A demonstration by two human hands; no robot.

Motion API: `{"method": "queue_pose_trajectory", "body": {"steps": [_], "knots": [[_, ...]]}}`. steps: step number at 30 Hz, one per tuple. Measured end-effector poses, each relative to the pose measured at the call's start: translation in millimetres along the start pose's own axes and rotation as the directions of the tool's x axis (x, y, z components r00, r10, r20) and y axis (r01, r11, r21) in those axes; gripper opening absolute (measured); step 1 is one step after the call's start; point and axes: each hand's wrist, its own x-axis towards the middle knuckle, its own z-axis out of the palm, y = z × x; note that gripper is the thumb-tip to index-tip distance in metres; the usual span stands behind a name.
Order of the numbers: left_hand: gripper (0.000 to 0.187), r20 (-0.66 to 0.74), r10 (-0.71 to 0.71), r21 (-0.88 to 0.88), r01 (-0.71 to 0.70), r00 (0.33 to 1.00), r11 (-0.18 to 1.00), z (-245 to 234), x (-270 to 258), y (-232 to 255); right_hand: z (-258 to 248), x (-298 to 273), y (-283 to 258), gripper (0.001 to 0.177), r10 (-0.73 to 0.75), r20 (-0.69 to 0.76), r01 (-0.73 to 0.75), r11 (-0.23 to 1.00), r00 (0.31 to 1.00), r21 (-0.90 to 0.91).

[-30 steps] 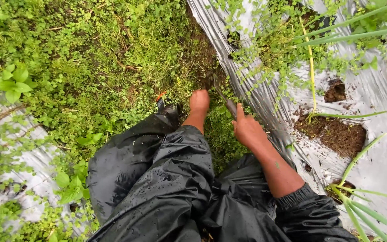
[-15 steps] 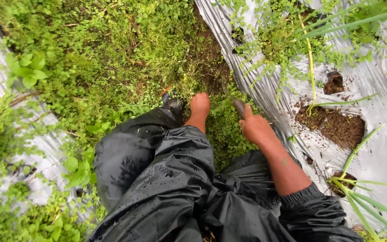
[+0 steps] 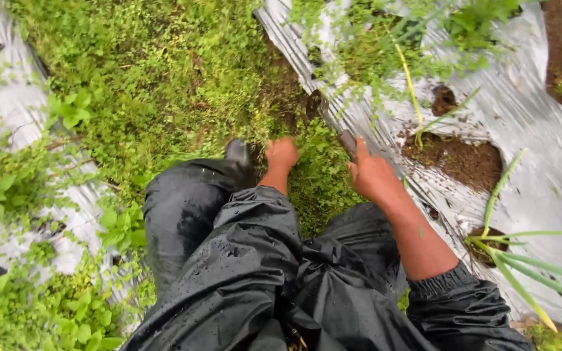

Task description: The person kneels in a garden and uses a sickle to remove weeds from around rows of onion plants. They pull the weeds by hand and use the tool to scrape the soil and clear the area between the plants.

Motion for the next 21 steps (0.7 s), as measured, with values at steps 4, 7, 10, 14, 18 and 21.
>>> {"method": "queue_pose_trajectory", "body": {"steps": [4,7,10,14,18,21], "knots": [[0.042,-0.167,0.14,-0.096,-0.157,0.976,0.983,-2.8,27.7,18.6,-1.9,10.0,5.7,0.063,-0.031,0.044,0.034,0.998,0.999,-0.062],[0.046,-0.104,0.095,-0.39,-0.129,0.99,0.912,6.2,51.5,15.9,14.1,29.6,3.6,0.065,0.031,0.034,-0.029,0.998,0.999,-0.058],[0.049,-0.046,0.041,-0.421,-0.056,0.998,0.905,11.1,68.4,12.5,26.4,61.3,-1.7,0.064,0.073,0.025,-0.072,0.996,0.997,-0.056],[0.059,0.122,-0.006,-0.229,0.034,0.993,0.973,38.7,92.0,-12.0,46.0,96.2,-9.0,0.066,0.033,0.072,-0.019,0.982,0.997,-0.188],[0.078,0.078,0.033,-0.109,-0.024,0.996,0.994,38.9,97.0,-18.1,52.1,121.6,-33.5,0.064,0.065,0.152,-0.038,0.984,0.986,-0.172],[0.043,-0.022,0.051,-0.042,-0.052,0.998,0.998,150.1,177.4,-45.6,66.3,139.4,-48.1,0.064,0.125,0.204,-0.084,0.976,0.971,-0.2]]}}
